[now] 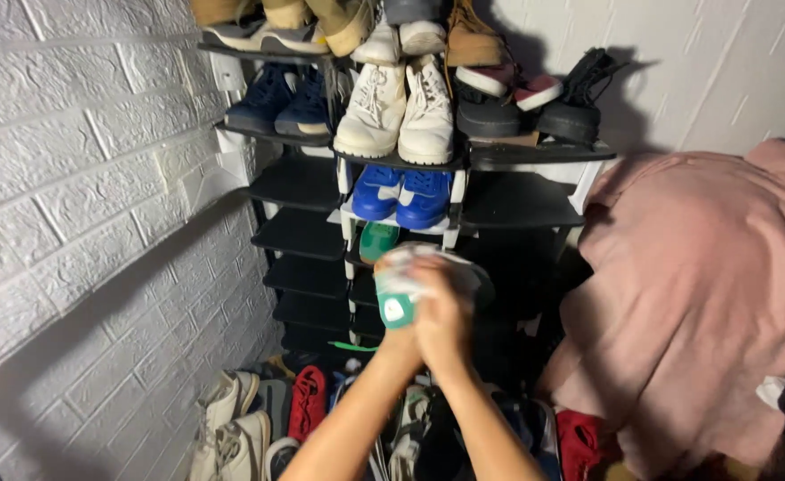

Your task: The person wipes a green sneaker with a white cloth, then ties the laces and places it on a shoe rack. The person repeats the same process with the matching green sneaker, wiping it and tying the laces before placing it on the rack.

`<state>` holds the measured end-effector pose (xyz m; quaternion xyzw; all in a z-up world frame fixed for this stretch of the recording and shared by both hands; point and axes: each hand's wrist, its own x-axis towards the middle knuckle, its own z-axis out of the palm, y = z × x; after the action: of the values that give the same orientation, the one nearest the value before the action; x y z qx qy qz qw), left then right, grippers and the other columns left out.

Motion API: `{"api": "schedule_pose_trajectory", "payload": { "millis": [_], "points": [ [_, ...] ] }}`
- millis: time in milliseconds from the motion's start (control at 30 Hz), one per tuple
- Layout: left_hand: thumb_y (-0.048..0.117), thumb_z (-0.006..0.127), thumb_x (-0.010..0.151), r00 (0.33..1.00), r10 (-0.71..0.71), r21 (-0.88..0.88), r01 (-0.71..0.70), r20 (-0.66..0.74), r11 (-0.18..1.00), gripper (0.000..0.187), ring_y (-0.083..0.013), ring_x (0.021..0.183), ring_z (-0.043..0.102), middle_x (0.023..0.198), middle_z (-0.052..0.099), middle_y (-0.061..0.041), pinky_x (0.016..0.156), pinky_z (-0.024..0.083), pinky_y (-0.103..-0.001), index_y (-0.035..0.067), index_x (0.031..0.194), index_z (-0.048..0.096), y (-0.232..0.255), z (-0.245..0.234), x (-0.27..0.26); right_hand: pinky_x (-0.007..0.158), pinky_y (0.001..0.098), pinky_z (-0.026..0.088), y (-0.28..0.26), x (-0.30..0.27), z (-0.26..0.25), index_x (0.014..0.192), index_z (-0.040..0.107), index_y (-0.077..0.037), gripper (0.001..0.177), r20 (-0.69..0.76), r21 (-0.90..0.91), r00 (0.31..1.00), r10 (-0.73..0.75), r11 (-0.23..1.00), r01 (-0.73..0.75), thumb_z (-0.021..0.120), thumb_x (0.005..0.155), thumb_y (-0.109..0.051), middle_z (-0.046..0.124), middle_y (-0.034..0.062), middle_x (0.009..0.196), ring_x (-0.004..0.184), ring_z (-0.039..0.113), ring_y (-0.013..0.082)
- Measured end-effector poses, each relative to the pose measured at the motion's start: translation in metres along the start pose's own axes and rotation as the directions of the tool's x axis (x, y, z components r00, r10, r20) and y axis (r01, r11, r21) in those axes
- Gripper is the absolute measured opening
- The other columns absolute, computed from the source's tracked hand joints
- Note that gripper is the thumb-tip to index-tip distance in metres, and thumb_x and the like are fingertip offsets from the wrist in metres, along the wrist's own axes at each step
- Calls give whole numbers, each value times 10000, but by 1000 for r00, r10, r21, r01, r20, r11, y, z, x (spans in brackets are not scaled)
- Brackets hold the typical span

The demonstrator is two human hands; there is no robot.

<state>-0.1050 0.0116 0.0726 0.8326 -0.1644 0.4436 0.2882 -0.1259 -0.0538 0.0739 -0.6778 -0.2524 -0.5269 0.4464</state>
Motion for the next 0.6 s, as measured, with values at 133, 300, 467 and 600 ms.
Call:
{"api": "schedule_pose_trajectory", "payload": {
  "millis": [133, 300, 467, 600],
  "points": [
    [311, 619, 864, 969, 239, 635, -221, 58, 741, 489, -374, 1166, 601, 1228, 658, -225, 1071, 417, -467, -12, 1231, 606, -46, 58, -22, 1042, 453, 463, -22, 17, -7, 972, 740, -55, 284, 318, 14, 910, -266, 961, 276, 610, 750, 65, 744, 128, 1148, 1226, 625, 302],
    [223, 658, 794, 935, 296, 164, -266, -197, 950, 483, -410, 1147, 576, 1168, 633, -212, 1033, 399, -532, -6, 1217, 617, -25, -11, -4, 1069, 414, 558, 33, 8, -21, 996, 733, -79, 299, 148, 144, 955, -258, 961, 237, 552, 861, 118, 736, 71, 1170, 1168, 706, 245],
    [117, 718, 818, 945, 249, -242, -297, -211, 924, 252, -369, 1119, 580, 1153, 636, -160, 996, 449, -465, 62, 1063, 697, -11, -70, 6, 945, 404, 561, 156, -22, -67, 1088, 748, -67, 399, 223, -201, 925, 307, 943, -265, 506, 824, 110, 758, 130, 1119, 1063, 729, 314],
    [86, 681, 869, 940, 286, -433, -341, -189, 834, 280, -298, 1128, 649, 1168, 691, -86, 1025, 488, -447, 118, 1144, 722, -31, -45, 4, 945, 406, 542, 90, 14, -65, 1185, 698, -71, 345, -76, -114, 930, 360, 923, -367, 533, 913, 63, 722, 155, 1158, 1081, 701, 319]
  ]
}}
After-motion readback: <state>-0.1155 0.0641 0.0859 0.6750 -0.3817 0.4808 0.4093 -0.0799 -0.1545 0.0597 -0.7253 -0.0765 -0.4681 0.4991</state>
